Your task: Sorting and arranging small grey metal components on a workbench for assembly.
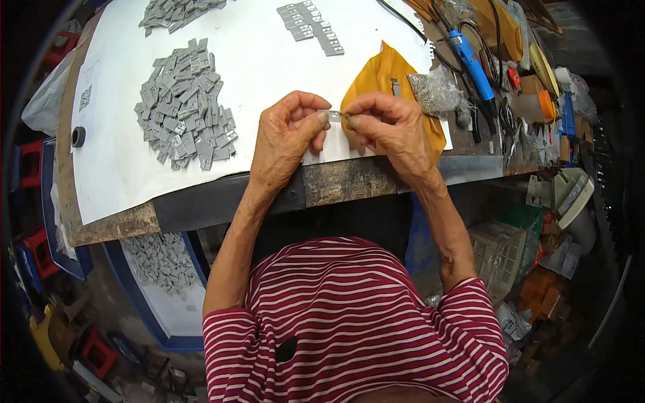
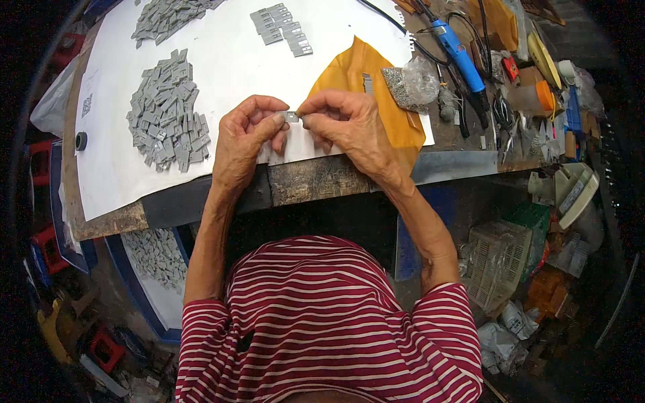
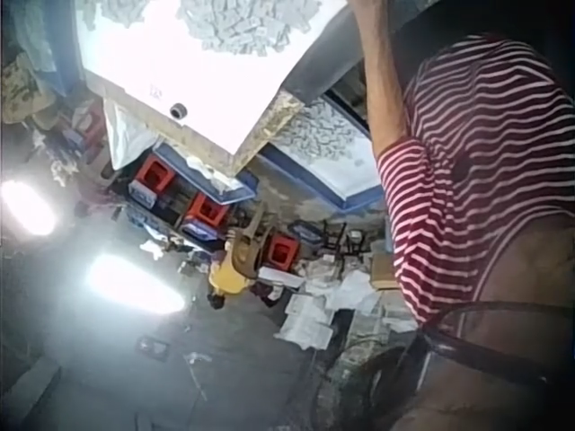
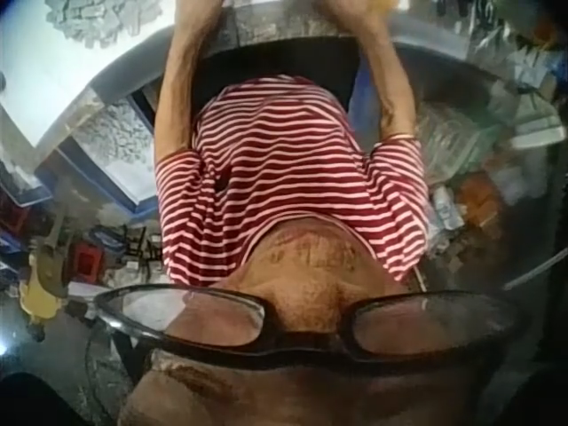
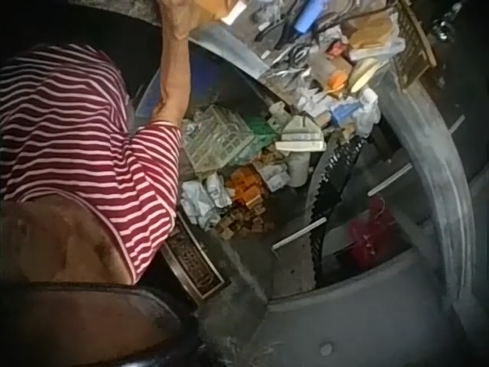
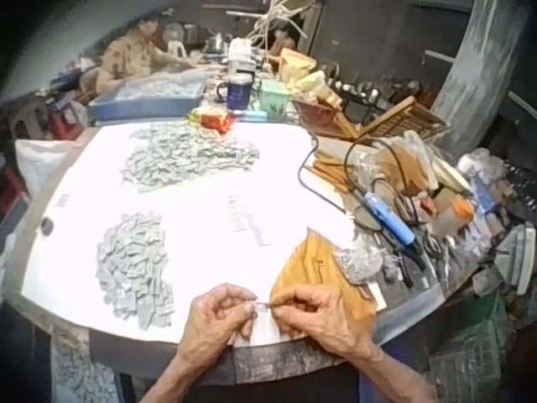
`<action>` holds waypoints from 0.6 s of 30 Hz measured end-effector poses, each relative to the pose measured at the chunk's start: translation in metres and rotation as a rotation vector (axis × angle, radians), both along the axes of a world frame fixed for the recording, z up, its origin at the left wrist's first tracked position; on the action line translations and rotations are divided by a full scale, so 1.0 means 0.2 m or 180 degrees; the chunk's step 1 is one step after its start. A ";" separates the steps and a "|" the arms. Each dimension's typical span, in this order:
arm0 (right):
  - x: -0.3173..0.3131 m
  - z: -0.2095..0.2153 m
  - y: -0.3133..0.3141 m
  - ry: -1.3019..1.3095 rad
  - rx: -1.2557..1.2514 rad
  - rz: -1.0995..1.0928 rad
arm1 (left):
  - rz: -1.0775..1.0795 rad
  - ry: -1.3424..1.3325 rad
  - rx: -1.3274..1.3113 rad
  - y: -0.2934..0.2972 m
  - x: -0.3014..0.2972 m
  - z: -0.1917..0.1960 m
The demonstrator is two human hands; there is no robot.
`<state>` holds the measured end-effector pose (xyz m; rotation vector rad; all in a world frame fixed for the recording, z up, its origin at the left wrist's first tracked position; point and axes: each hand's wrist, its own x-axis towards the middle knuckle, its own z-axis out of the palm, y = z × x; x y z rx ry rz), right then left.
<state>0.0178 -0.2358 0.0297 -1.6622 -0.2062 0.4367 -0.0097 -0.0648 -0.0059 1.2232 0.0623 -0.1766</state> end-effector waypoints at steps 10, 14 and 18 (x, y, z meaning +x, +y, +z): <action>0.01 0.01 0.02 0.0289 0.0004 0.0016 | -0.0113 -0.0146 0.0122 0.01 -0.01 0.00; 0.02 0.01 0.01 0.0426 -0.0026 0.0129 | -0.0192 -0.0267 0.0224 0.01 -0.02 0.01; 0.02 0.02 0.02 0.0485 -0.0142 0.0119 | -0.0221 -0.0260 0.0247 0.01 -0.03 0.01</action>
